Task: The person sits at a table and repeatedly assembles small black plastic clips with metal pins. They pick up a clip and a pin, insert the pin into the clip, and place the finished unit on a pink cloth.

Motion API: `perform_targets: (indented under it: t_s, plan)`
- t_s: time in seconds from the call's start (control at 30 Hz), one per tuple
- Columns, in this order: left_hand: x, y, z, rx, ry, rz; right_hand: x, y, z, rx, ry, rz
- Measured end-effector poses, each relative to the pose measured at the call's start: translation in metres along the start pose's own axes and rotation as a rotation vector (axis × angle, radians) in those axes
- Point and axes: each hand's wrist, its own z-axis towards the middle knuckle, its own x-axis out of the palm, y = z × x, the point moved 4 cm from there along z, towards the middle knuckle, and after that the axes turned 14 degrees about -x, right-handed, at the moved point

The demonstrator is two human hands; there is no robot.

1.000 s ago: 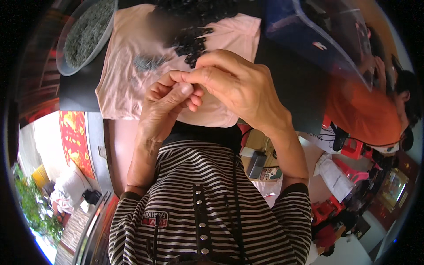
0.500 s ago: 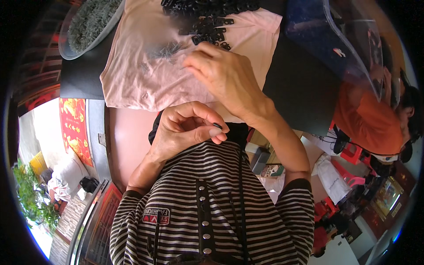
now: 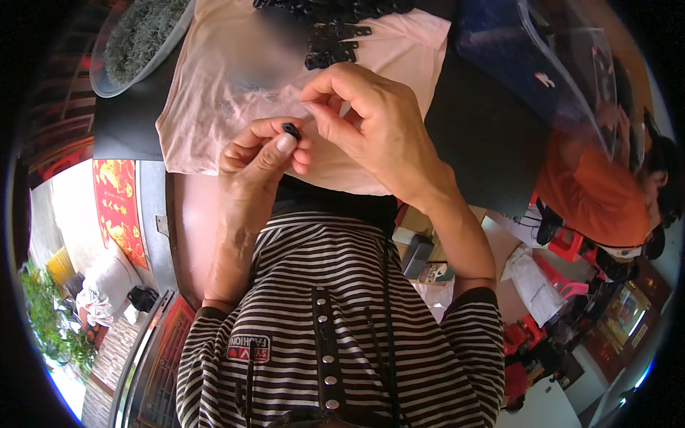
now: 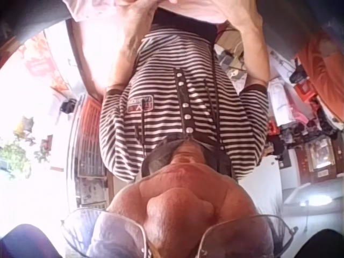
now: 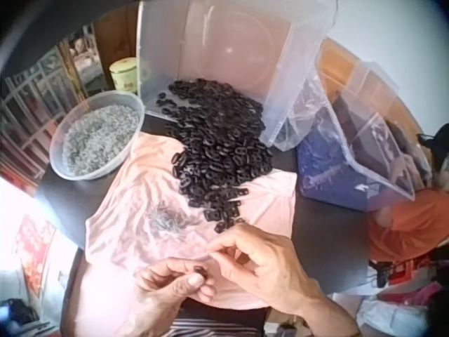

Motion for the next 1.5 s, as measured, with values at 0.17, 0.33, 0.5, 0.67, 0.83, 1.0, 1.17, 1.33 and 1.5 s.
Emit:
perform_targets:
  t_s: [0.17,0.33,0.5,0.67,0.83,1.0,1.17,1.33,1.5]
  plan:
    - [0.005,-0.002,0.007,0.019,0.003,-0.032,-0.009,0.008,-0.011,-0.071,-0.058,0.017]
    - [0.010,0.001,0.011,-0.002,0.028,-0.028,-0.017,0.008,-0.017,-0.161,-0.131,0.018]
    - [0.015,0.004,0.013,-0.019,0.046,-0.027,-0.016,-0.001,-0.024,-0.095,-0.202,0.188]
    - [0.018,0.008,0.015,-0.039,0.070,-0.052,-0.015,-0.005,-0.030,0.028,-0.228,0.332]
    - [0.020,0.008,0.015,-0.044,0.063,-0.050,-0.016,-0.005,-0.031,0.023,-0.230,0.372]
    - [0.019,0.010,0.015,-0.043,0.056,-0.055,-0.016,-0.003,-0.031,-0.016,-0.226,0.282]
    - [0.021,0.009,0.014,-0.011,0.032,-0.021,-0.014,0.003,-0.031,-0.076,-0.251,0.176]
    - [0.025,0.008,0.019,0.017,0.037,-0.004,-0.013,0.002,-0.031,-0.146,-0.261,0.053]
    - [0.024,0.008,0.021,-0.007,0.076,-0.050,-0.013,-0.003,-0.033,0.100,-0.341,0.408]
